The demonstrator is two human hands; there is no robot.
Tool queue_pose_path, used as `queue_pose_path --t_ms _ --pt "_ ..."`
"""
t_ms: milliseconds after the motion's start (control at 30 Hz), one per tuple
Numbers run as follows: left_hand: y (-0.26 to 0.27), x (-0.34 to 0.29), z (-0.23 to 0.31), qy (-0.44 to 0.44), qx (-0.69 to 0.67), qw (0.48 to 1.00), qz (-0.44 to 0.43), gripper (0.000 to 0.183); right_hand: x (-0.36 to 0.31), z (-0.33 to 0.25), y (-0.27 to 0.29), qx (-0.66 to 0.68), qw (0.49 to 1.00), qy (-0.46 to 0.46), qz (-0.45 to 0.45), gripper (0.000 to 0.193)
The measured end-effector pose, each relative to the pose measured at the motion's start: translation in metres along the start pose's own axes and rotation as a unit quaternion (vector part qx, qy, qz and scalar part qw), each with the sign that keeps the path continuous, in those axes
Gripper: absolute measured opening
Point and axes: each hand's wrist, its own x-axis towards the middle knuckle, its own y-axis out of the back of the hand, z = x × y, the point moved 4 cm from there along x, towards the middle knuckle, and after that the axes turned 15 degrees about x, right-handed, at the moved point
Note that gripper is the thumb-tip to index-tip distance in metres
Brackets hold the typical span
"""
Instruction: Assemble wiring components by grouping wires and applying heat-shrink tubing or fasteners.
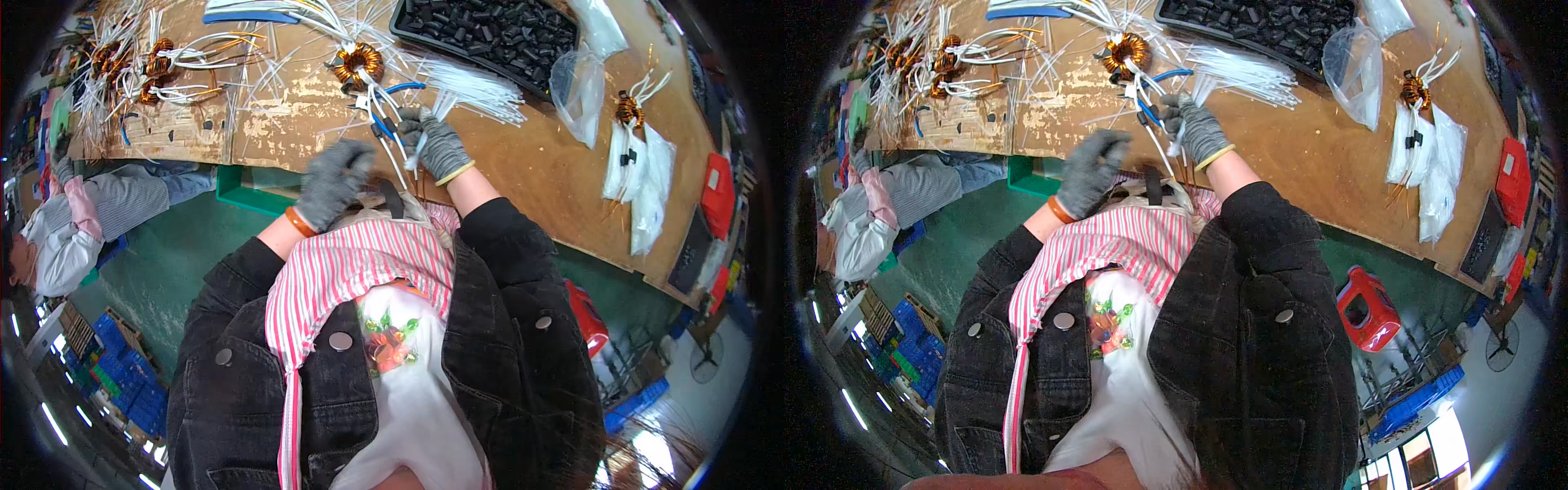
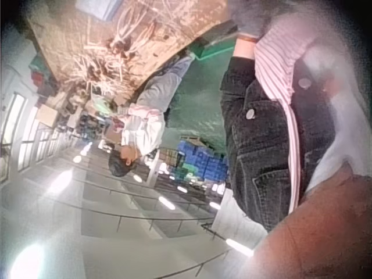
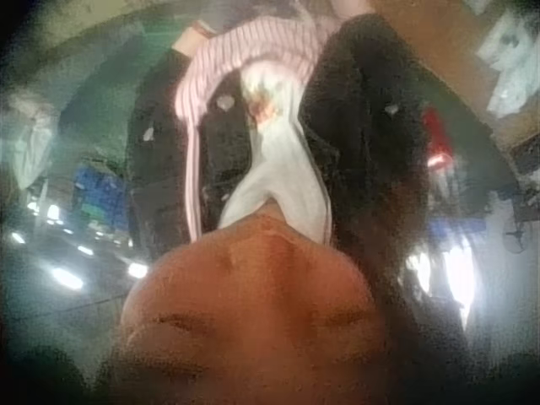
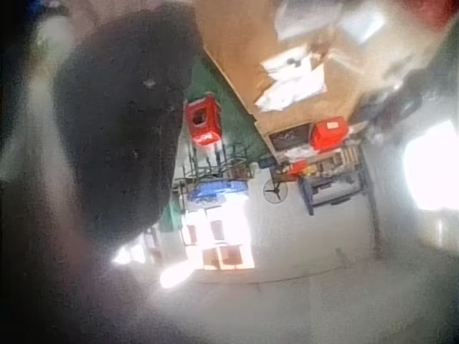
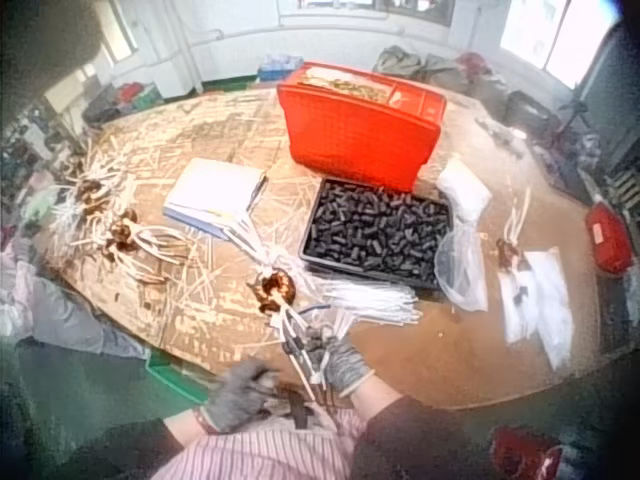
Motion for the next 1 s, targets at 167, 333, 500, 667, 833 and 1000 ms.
queue_pose_path --t_ms 167,333,500,667,833,1000 --pt "-0.063 -0.008 -0.012 0.172 -0.061 0.932 -0.314 0.019 -0.006 0.004 -0.029 0.305 0.948 0.004 -0.088 0.036" --pt "-0.053 0.003 -0.016 0.072 0.005 0.969 -0.236 0.019 -0.004 0.002 -0.022 0.221 0.971 0.025 -0.092 0.045" --pt "-0.042 0.011 -0.017 -0.010 0.098 0.988 -0.116 0.020 0.002 0.001 0.003 -0.221 0.974 0.039 -0.020 0.043" --pt "-0.049 0.003 -0.038 0.107 0.031 0.986 -0.121 0.019 -0.032 -0.022 -0.022 -0.249 0.966 -0.065 -0.015 0.039" --pt "-0.086 -0.006 -0.071 0.180 -0.024 0.970 -0.161 0.023 0.009 -0.008 0.007 -0.246 0.969 0.013 -0.012 0.035" --pt "-0.113 -0.003 -0.077 0.200 0.037 0.942 -0.265 0.031 0.013 -0.008 0.001 -0.449 0.889 0.090 -0.027 0.034"
